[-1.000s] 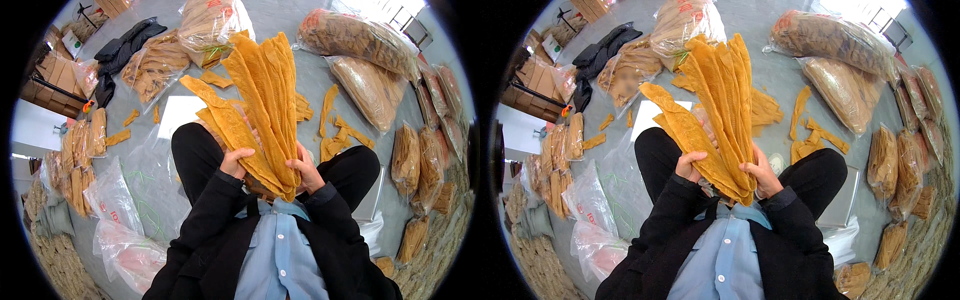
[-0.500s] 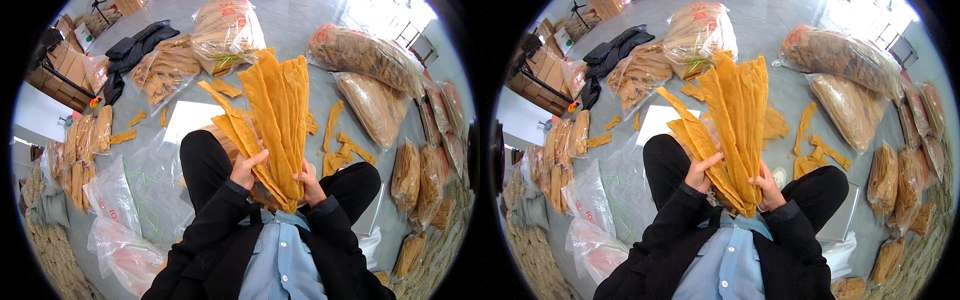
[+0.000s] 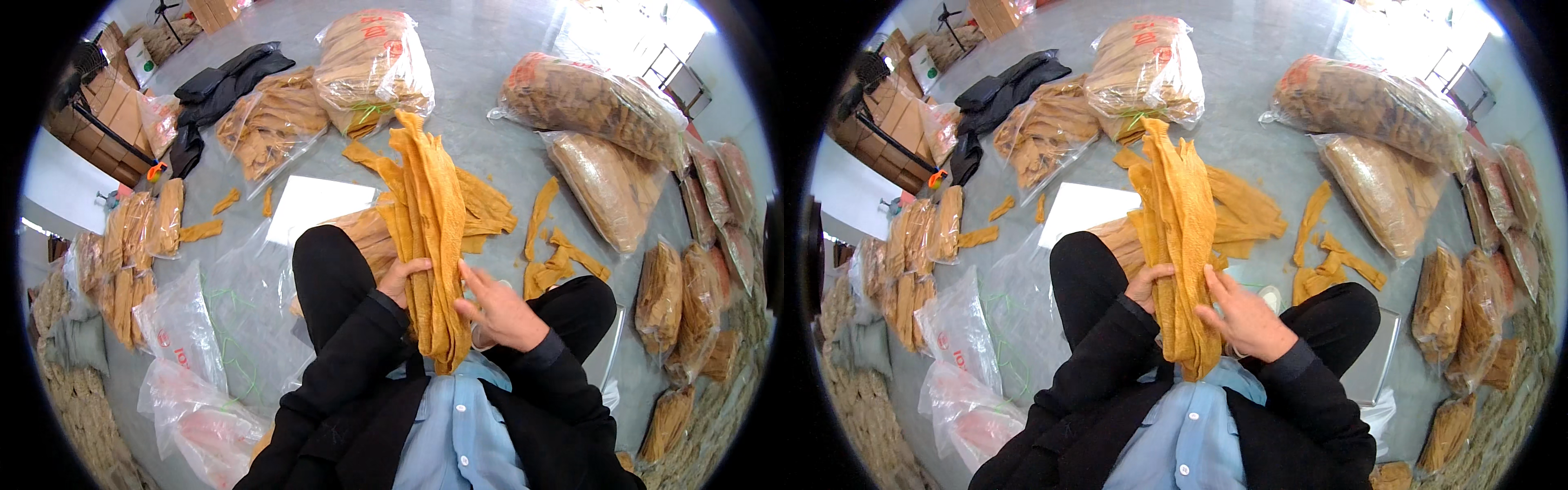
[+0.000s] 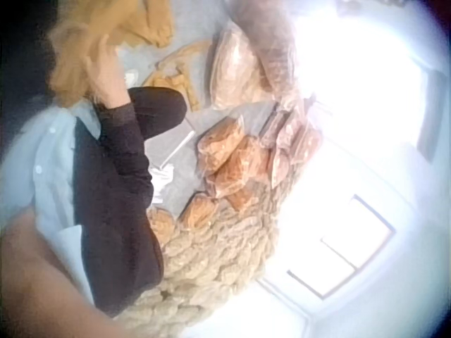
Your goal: The person sits on the floor and packs dried yellow strips into clear plastic bags. They gather the strips from a pile, place them into a bag, and then weigh the bag on a digital scale. The person repeats this process, handling the strips and bags by hand.
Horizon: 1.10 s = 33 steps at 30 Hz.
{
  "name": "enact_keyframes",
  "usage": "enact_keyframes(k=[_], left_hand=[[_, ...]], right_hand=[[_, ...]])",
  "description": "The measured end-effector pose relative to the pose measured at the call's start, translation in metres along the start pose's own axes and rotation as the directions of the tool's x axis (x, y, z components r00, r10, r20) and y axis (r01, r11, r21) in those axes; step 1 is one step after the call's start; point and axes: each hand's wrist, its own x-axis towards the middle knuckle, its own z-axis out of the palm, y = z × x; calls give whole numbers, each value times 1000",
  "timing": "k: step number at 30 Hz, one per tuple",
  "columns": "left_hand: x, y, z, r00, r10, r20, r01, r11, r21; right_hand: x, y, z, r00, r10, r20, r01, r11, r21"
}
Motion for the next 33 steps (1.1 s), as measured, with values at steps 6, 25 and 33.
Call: enact_keyframes(k=[6, 25, 33], left_hand=[[16, 12, 7, 984, -131, 121, 139, 988, -62], [74, -5, 16, 959, -159, 235, 206, 960, -191], [84, -26, -3, 907, -421, -8, 402, 860, 314]], right_hand=[[26, 25, -27, 860, -471, -195, 207, 672, -711], [72, 59, -32, 838, -492, -234, 470, 870, -146], [58, 120, -23, 942, 234, -240, -83, 856, 510]])
